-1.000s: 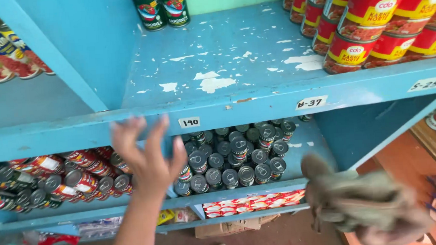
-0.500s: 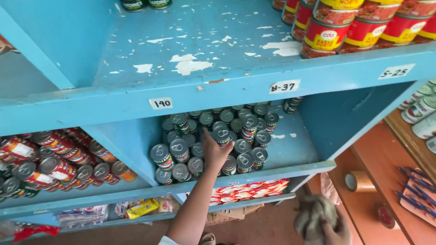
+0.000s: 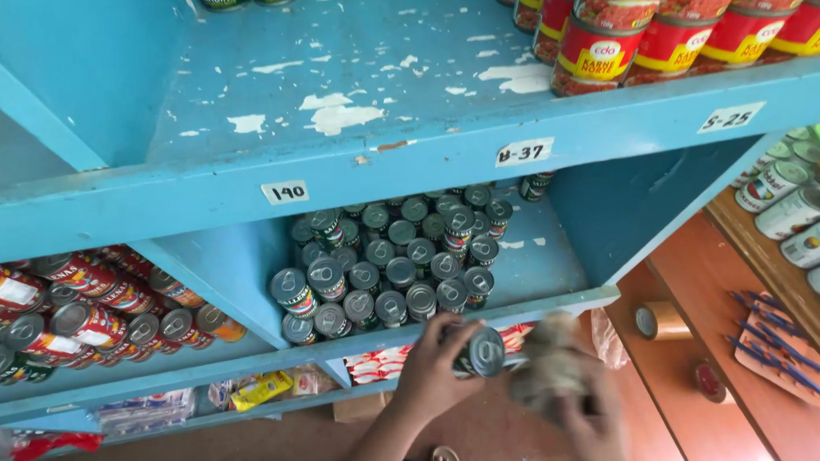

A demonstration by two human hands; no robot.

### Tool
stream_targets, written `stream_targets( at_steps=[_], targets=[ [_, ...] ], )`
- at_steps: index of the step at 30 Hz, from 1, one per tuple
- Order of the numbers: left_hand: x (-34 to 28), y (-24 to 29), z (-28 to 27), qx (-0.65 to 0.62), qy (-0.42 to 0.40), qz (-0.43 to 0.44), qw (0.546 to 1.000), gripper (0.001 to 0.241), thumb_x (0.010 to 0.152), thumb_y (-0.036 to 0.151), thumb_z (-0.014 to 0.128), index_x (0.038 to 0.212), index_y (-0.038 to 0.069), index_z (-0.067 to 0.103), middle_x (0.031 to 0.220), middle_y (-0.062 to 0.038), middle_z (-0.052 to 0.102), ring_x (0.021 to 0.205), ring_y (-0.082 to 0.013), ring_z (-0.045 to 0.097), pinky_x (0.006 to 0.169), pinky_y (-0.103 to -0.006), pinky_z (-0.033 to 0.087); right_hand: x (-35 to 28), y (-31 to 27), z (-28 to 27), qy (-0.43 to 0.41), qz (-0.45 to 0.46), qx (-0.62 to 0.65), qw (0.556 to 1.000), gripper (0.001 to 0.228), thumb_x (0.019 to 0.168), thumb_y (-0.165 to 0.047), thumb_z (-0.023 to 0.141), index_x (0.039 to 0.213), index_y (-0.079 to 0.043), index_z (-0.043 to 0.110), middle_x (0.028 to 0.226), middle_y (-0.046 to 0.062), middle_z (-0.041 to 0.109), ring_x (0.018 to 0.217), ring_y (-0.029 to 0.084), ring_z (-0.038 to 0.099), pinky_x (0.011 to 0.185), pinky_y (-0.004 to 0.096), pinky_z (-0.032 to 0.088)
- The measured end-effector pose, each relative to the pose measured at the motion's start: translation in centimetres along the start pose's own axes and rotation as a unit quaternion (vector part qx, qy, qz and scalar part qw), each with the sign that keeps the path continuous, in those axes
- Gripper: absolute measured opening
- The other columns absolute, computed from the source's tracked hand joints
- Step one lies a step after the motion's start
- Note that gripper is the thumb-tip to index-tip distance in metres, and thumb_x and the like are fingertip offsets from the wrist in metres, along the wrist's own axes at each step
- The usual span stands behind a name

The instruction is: Wiping canned goods with a cloth and organizing them on the grocery store shelves.

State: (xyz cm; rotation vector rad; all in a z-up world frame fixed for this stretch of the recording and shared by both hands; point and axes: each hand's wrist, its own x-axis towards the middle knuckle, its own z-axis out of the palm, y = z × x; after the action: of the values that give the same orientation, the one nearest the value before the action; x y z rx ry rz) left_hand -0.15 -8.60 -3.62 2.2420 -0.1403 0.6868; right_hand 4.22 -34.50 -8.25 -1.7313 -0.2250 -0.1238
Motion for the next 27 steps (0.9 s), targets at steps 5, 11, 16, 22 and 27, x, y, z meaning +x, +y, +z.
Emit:
stream_targets(
  at_steps=[5,11,16,22,27],
  targets=[
    [-1.6,1.5,-1.1,0.109,0.037,0.054,0.992,0.046,0.06,0.01,0.077,0.105,0.006,0.072,0.112,-0.01,0.068,0.085,-0.0281,0.069,0.063,-0.037,0.055,1.0,-4.3,7.1,-0.164,-0.265,-0.14,0.94,0.054,0.079,-0.012,0.072,0.129,-0.005,0.054,0.146,0.02,0.042,0.119,0.034,0.055,0.099,0.043,0.051],
    [-0.4,4.4,-6.4,0.126,0.095,0.053,0.986,0.078,0.051,0.011,0.087,0.125,0.023,0.069,0.12,0.002,0.065,0.11,-0.0218,0.063,0.085,-0.0366,0.056,-0.3,-6.2,7.5,-0.118,-0.227,-0.11,0.961,0.048,0.069,-0.007,0.075,0.115,-0.003,0.063,0.101,0.01,0.069,0.08,0.023,0.068,0.073,0.032,0.057],
    [-1.9,4.0,-6.2,0.146,0.081,0.066,0.984,0.073,0.055,0.014,0.087,0.126,0.019,0.068,0.12,-0.003,0.064,0.109,-0.0254,0.063,0.082,-0.039,0.055,0.1,-8.6,8.0,-0.126,-0.234,-0.13,0.955,0.039,0.069,-0.009,0.078,0.107,-0.003,0.071,0.097,0.009,0.07,0.076,0.023,0.068,0.067,0.031,0.056],
    [-2.5,3.3,-7.5,0.167,0.111,0.032,0.979,0.073,0.056,0.014,0.089,0.126,0.024,0.069,0.118,0.001,0.065,0.111,-0.0233,0.063,0.088,-0.0377,0.056,-0.7,-10.6,8.3,-0.183,-0.253,-0.16,0.936,0.039,0.066,-0.012,0.081,0.104,-0.006,0.075,0.092,0.006,0.07,0.061,0.019,0.063,0.055,0.03,0.053],
    [-3.5,4.0,-6.9,0.171,0.063,0.073,0.981,0.063,0.057,0.017,0.085,0.118,0.013,0.07,0.119,-0.004,0.064,0.108,-0.0266,0.062,0.075,-0.039,0.055,0.1,-7.4,8.5,-0.124,-0.205,-0.106,0.965,0.039,0.067,-0.006,0.077,0.106,-0.002,0.073,0.095,0.007,0.07,0.078,0.02,0.066,0.071,0.029,0.054]
  ],
)
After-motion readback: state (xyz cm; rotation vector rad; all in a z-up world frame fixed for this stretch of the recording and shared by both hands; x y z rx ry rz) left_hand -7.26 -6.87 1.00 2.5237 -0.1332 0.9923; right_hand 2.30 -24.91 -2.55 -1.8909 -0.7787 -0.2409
